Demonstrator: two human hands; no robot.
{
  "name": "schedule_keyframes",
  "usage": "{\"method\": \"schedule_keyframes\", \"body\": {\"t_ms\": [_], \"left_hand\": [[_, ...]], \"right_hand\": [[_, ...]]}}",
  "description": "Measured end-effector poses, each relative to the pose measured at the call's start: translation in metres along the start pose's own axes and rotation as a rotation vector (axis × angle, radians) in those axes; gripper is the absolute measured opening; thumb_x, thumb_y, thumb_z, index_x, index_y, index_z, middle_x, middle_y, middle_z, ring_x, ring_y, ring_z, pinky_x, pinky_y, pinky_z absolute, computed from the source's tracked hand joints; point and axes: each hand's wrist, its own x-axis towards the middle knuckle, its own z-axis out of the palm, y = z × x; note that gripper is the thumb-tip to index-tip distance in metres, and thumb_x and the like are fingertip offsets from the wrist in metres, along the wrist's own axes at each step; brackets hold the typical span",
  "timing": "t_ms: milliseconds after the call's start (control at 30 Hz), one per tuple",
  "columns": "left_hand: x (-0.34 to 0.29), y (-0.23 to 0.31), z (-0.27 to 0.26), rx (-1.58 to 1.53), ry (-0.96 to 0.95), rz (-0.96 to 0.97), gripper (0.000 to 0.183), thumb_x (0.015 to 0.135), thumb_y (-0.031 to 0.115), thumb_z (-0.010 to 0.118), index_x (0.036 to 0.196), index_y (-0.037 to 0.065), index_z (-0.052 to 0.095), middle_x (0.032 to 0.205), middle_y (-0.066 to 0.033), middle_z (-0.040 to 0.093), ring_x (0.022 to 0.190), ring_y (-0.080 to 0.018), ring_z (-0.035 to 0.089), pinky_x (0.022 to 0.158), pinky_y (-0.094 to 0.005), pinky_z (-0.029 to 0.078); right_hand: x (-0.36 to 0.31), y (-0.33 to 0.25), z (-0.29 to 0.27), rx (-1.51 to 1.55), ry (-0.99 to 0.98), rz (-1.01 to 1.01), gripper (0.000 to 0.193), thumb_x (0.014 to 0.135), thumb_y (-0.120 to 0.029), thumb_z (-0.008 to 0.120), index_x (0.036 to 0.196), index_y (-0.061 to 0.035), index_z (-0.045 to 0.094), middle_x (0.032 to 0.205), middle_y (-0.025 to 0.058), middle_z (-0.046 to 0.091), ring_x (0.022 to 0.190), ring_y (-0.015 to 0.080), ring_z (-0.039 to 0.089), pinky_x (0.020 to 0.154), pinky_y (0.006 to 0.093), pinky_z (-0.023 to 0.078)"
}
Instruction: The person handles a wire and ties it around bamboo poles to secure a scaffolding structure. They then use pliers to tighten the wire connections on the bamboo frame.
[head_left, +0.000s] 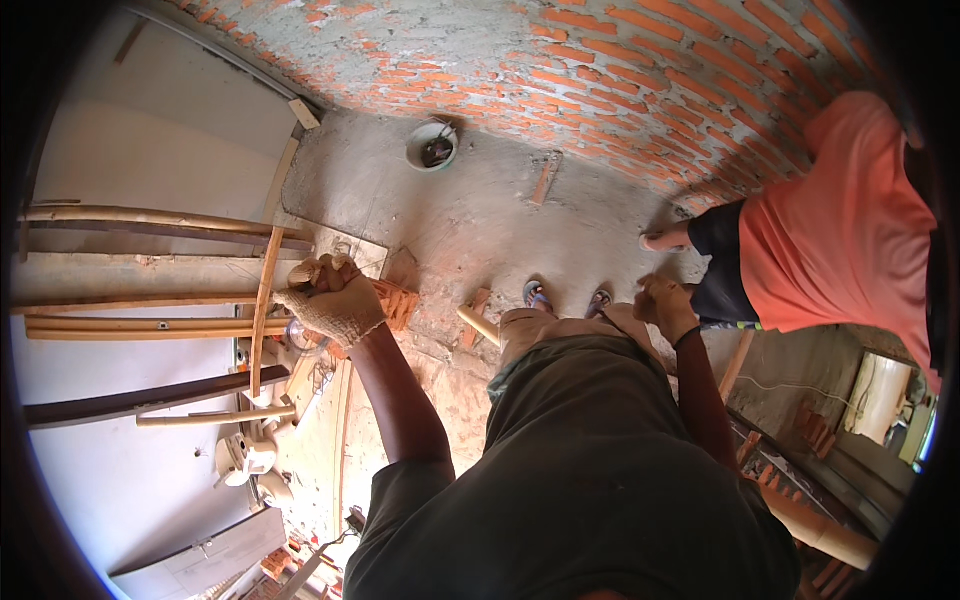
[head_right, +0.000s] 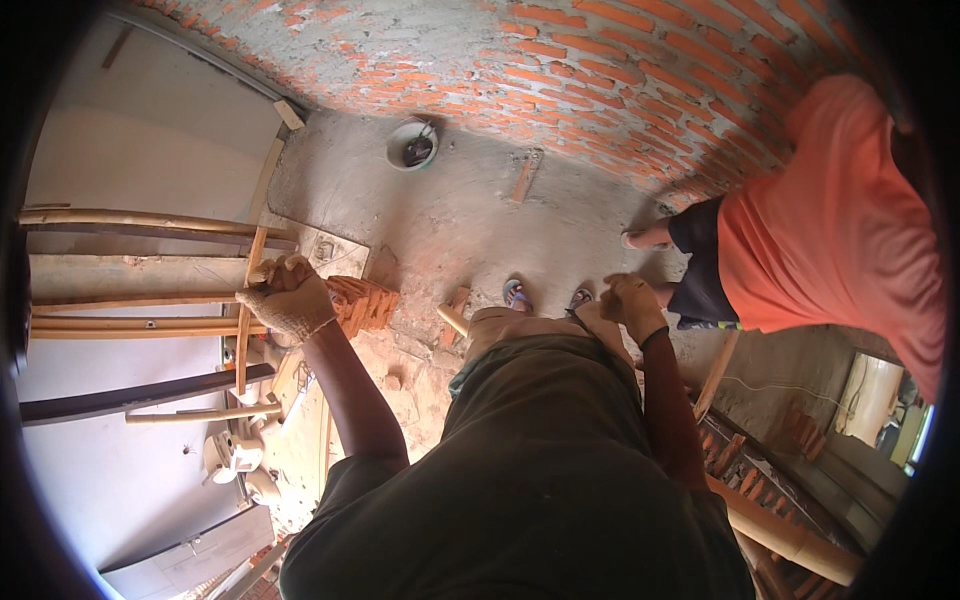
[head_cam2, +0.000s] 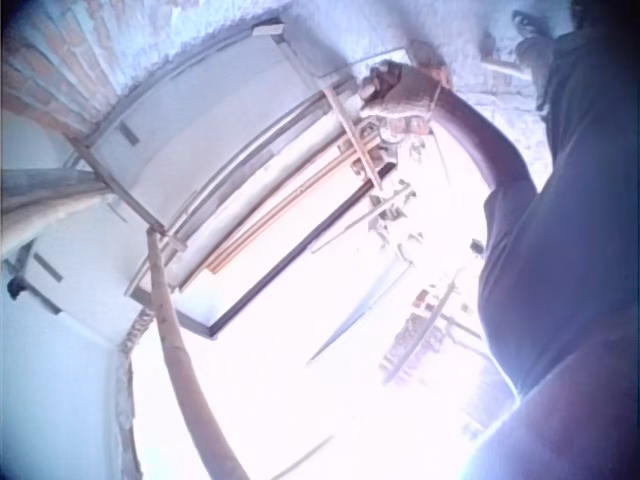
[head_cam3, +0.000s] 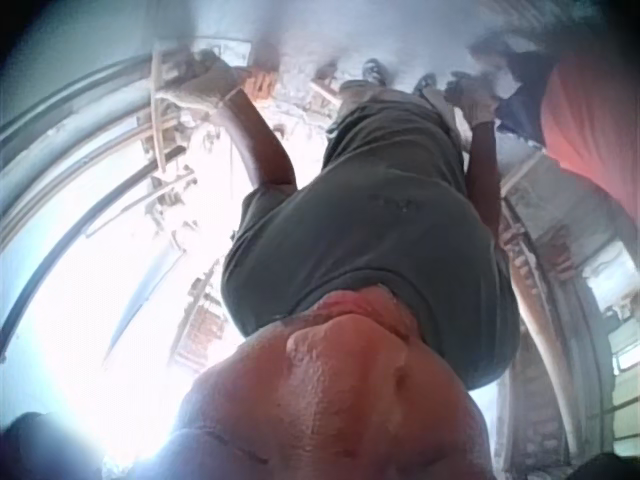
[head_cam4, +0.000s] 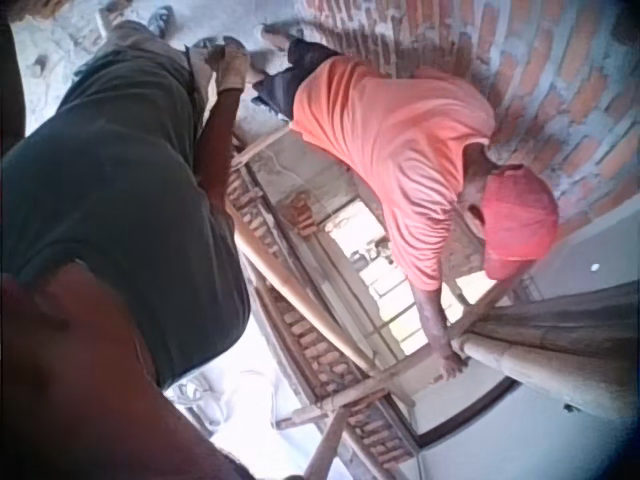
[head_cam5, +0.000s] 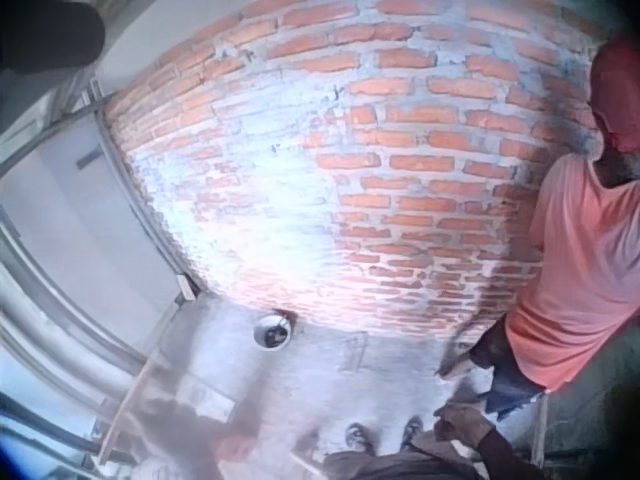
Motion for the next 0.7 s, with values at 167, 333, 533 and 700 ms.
{"method": "schedule_keyframes", "body": {"t_ms": [167,333,533,700], "left_hand": [[-0.002,0.002,0.010,-0.054,-0.003,-0.039,0.066,0.102,0.066,0.049,0.073,0.009,0.061,0.060,0.0021,0.040,0.054,-0.0125,0.037,0.057,-0.0306,0.037],[0.005,0.011,0.018,-0.180,-0.089,-0.066,0.059,0.107,0.056,0.045,0.076,0.009,0.061,0.062,0.0010,0.042,0.053,-0.0125,0.034,0.056,-0.0311,0.034],[-0.008,0.016,0.025,-0.245,-0.131,-0.148,0.050,0.108,0.047,0.047,0.078,0.010,0.063,0.066,0.0003,0.048,0.052,-0.0129,0.031,0.057,-0.0303,0.034],[-0.027,0.012,0.021,-0.181,-0.105,-0.137,0.052,0.109,0.049,0.047,0.078,0.011,0.063,0.066,0.0006,0.049,0.051,-0.0122,0.031,0.056,-0.0308,0.034]], "right_hand": [[0.008,-0.055,0.088,0.474,-0.025,-0.022,0.011,0.099,-0.005,0.050,0.108,-0.0079,0.057,0.106,0.0124,0.060,0.079,0.0197,0.060,0.087,0.0471,0.053],[0.043,-0.048,0.134,0.561,-0.023,0.079,0.016,0.096,-0.002,0.045,0.105,-0.0097,0.056,0.083,0.0032,0.057,0.063,0.0161,0.051,0.074,0.0404,0.050],[0.057,-0.047,0.182,0.569,-0.201,0.353,0.057,0.109,-0.060,0.034,0.113,-0.0103,0.063,0.059,-0.0043,0.041,0.050,0.0116,0.037,0.057,0.0300,0.043],[0.069,-0.085,0.203,0.751,-0.274,0.033,0.041,0.111,-0.043,0.043,0.125,-0.0121,0.066,0.060,-0.0041,0.044,0.052,0.0108,0.040,0.061,0.0309,0.045]]}}
